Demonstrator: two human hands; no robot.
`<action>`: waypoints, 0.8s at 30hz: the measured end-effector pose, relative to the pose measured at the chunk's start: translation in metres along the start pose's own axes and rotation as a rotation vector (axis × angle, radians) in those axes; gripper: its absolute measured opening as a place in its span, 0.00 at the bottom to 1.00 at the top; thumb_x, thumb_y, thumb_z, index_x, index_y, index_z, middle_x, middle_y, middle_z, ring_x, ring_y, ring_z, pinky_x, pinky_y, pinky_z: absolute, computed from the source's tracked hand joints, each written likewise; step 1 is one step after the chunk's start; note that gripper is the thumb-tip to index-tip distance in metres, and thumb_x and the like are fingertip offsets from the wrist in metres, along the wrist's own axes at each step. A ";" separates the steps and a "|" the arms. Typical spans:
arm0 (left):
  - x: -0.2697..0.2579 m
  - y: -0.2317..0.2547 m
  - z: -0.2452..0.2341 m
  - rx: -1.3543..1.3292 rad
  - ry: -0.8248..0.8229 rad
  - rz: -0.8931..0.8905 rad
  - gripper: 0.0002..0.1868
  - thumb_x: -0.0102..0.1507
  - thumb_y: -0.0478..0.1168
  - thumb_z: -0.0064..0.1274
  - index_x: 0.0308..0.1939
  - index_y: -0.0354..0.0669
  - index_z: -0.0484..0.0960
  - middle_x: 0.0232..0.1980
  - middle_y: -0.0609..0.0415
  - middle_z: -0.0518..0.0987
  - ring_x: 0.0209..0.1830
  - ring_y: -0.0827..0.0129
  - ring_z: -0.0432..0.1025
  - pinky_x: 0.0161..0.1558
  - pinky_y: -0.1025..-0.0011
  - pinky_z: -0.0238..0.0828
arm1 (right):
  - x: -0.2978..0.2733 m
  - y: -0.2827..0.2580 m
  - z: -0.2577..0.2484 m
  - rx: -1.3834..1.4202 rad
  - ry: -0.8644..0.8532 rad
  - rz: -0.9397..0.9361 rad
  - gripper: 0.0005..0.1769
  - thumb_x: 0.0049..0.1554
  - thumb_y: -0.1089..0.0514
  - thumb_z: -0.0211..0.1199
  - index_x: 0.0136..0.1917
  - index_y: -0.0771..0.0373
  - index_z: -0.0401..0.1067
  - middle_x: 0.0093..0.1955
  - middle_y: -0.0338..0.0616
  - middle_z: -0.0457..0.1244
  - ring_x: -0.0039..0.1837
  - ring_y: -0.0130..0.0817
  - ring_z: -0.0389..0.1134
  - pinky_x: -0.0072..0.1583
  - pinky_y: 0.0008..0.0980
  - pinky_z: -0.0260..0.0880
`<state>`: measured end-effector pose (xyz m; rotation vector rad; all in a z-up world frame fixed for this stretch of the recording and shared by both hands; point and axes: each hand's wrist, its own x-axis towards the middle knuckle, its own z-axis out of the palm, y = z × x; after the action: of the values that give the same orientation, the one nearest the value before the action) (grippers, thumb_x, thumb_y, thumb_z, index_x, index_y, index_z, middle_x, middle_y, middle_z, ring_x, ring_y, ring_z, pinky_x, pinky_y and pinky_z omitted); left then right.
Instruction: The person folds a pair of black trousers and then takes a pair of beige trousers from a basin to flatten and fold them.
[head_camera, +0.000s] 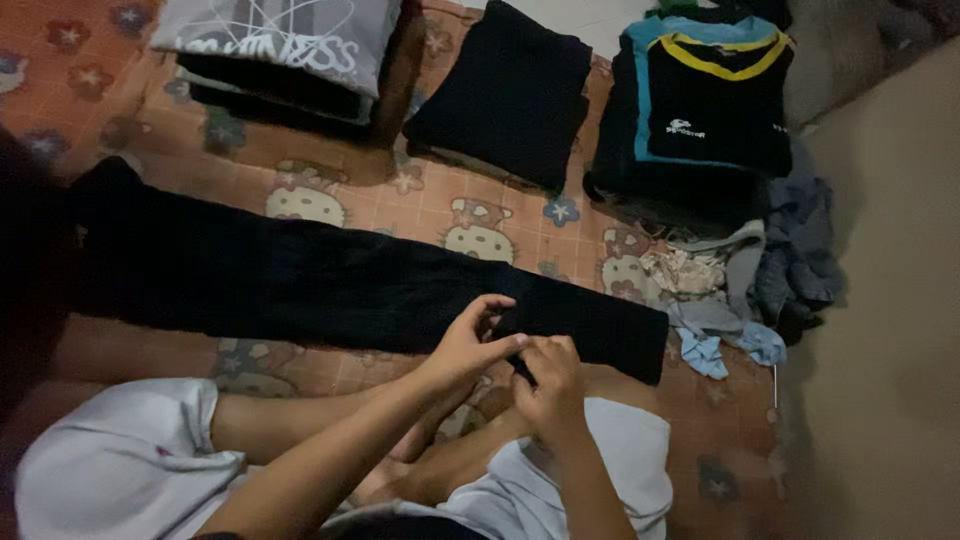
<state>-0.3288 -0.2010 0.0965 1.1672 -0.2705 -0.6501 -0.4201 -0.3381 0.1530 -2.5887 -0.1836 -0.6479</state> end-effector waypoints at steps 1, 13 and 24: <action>-0.009 0.009 0.000 -0.049 0.011 0.007 0.29 0.60 0.35 0.63 0.64 0.45 0.70 0.50 0.54 0.71 0.49 0.74 0.67 0.47 0.74 0.71 | -0.002 -0.012 -0.003 0.017 -0.022 0.027 0.21 0.41 0.69 0.66 0.51 0.67 0.76 0.51 0.47 0.66 0.52 0.47 0.64 0.54 0.45 0.67; -0.061 0.044 -0.001 0.550 0.421 0.258 0.21 0.55 0.26 0.49 0.53 0.39 0.80 0.43 0.45 0.78 0.43 0.62 0.74 0.47 0.68 0.73 | -0.023 -0.058 0.008 -0.101 -0.063 -0.182 0.13 0.48 0.65 0.68 0.49 0.63 0.79 0.49 0.45 0.65 0.49 0.44 0.65 0.51 0.43 0.63; -0.094 0.038 0.022 0.763 0.043 0.580 0.20 0.52 0.30 0.57 0.48 0.42 0.79 0.46 0.45 0.81 0.50 0.48 0.75 0.61 0.53 0.69 | -0.007 -0.010 0.010 1.207 -0.109 1.281 0.23 0.61 0.50 0.54 0.65 0.62 0.70 0.54 0.45 0.69 0.47 0.33 0.69 0.48 0.33 0.69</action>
<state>-0.4017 -0.1525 0.1520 1.7196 -0.8321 0.0169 -0.4246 -0.3250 0.1453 -1.1379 0.7577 0.1300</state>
